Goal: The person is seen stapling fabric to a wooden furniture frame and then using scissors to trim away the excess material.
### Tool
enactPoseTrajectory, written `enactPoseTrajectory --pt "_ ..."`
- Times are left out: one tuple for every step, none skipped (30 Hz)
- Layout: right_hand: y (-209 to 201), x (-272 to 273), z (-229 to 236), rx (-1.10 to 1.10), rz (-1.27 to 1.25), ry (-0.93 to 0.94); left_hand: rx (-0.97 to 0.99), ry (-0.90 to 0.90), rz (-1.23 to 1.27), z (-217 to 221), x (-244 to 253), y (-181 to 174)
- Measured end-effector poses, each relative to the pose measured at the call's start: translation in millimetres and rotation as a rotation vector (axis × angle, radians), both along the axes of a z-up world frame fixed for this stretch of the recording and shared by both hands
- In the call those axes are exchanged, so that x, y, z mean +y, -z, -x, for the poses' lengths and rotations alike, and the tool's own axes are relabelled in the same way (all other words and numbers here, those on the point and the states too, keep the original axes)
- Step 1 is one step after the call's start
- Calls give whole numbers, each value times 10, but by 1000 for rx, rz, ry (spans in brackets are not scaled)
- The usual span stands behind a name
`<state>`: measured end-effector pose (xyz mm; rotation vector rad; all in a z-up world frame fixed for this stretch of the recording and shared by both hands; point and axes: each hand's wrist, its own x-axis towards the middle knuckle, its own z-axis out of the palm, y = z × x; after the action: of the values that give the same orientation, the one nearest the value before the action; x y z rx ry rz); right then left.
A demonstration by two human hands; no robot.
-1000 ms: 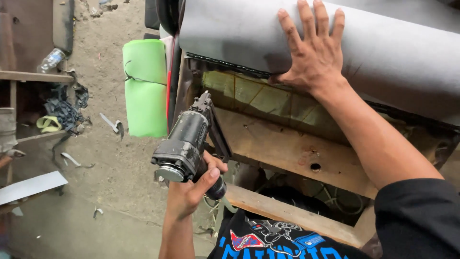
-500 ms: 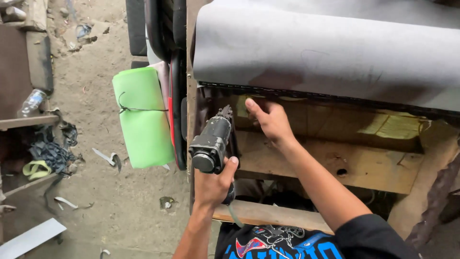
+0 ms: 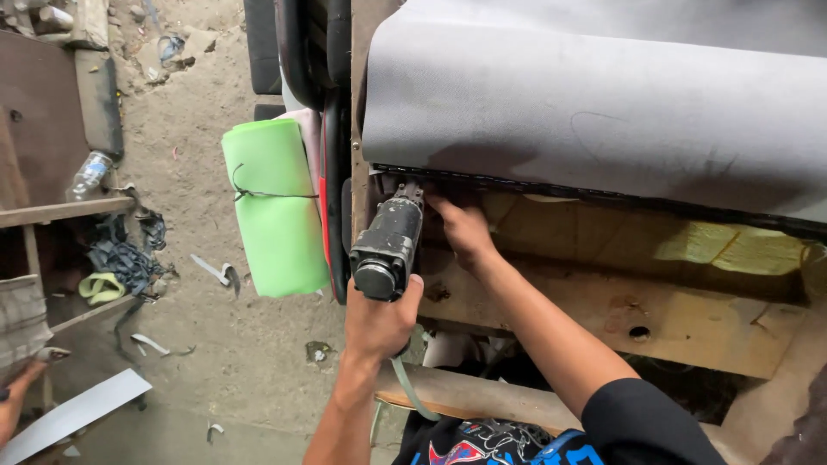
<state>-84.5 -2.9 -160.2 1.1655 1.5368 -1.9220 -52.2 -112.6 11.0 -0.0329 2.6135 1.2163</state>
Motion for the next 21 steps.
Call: enactPoseTrajectory --pt "-7 12 -13 -2 34 -13 8 30 20 11 -15 58" --pt "-15 21 -29 -5 67 -25 16 60 39 21 -33 116" --pt "69 25 -123 -8 68 -25 12 60 40 21 -35 164" --pt "151 25 -220 -6 104 10 18 92 55 18 -41 212" --pt "235 27 -322 -4 140 42 24 120 69 8 -47 261" --pt "156 48 -306 -8 141 40 21 118 70 -29 -17 281" --pt "70 63 -289 16 190 62 -58 -27 -14 -67 9 294" --pt "-20 77 -274 40 239 85 -136 -172 -97 -107 33 302" --pt "-42 53 -284 40 241 83 -134 -174 -95 -86 40 289" --pt "-67 30 -294 161 305 71 -144 -159 -99 -65 47 273" --pt "-91 16 -289 284 367 61 -151 -142 -106 -30 60 260" --pt "-147 19 -256 287 367 60 -147 -142 -106 -15 58 245" --pt "-203 23 -246 325 376 38 -140 -136 -78 -15 55 230" --pt "-258 26 -236 362 386 15 -133 -130 -50 -15 51 217" --pt "-231 17 -236 361 388 15 -134 -130 -48 -14 54 215" --pt "-207 5 -236 371 378 10 -147 -137 -57 -12 54 212" --pt "-181 6 -228 383 365 4 -160 -144 -69 -4 63 213" --pt "-160 5 -238 384 363 3 -160 -144 -71 -4 66 219" --pt "-134 8 -246 387 334 13 -169 -157 -81 -2 72 231" --pt "-104 11 -253 390 306 22 -179 -170 -92 1 78 246" --pt "-111 13 -253 386 306 19 -183 -174 -91 -2 75 262"
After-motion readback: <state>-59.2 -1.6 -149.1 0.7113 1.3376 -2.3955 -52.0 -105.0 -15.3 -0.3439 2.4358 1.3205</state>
